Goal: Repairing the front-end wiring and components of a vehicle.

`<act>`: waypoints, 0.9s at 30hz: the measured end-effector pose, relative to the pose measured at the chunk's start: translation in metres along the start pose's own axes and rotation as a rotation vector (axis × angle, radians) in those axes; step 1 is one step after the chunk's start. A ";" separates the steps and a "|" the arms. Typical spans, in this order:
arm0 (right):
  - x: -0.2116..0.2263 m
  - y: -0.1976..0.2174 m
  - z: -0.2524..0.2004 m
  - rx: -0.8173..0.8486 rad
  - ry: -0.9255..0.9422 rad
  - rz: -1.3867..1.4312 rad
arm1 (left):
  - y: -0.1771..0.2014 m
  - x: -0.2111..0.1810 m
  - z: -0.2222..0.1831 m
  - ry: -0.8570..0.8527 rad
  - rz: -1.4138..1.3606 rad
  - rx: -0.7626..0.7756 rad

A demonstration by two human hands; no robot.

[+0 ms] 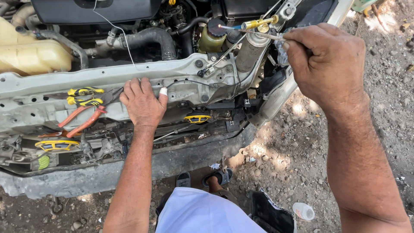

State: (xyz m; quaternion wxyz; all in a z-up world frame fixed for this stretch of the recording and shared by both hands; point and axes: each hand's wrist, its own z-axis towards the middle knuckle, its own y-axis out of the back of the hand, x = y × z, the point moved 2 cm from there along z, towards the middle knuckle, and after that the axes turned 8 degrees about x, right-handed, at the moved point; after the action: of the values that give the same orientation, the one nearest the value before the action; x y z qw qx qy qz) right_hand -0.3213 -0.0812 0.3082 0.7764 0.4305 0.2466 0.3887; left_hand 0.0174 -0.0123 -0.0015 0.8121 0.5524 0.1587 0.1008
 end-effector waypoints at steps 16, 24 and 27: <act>0.005 0.003 -0.003 0.017 -0.019 -0.013 | 0.004 -0.001 0.000 0.013 -0.018 0.004; 0.002 0.001 -0.004 0.030 -0.056 0.021 | 0.002 0.000 0.001 0.020 -0.026 0.040; 0.008 0.005 0.001 0.019 -0.067 -0.016 | 0.000 0.000 0.001 0.024 -0.009 0.034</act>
State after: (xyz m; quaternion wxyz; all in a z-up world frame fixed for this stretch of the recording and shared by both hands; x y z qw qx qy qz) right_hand -0.3180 -0.0737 0.3121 0.7833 0.4486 0.2274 0.3653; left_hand 0.0179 -0.0125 -0.0011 0.8010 0.5644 0.1725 0.1009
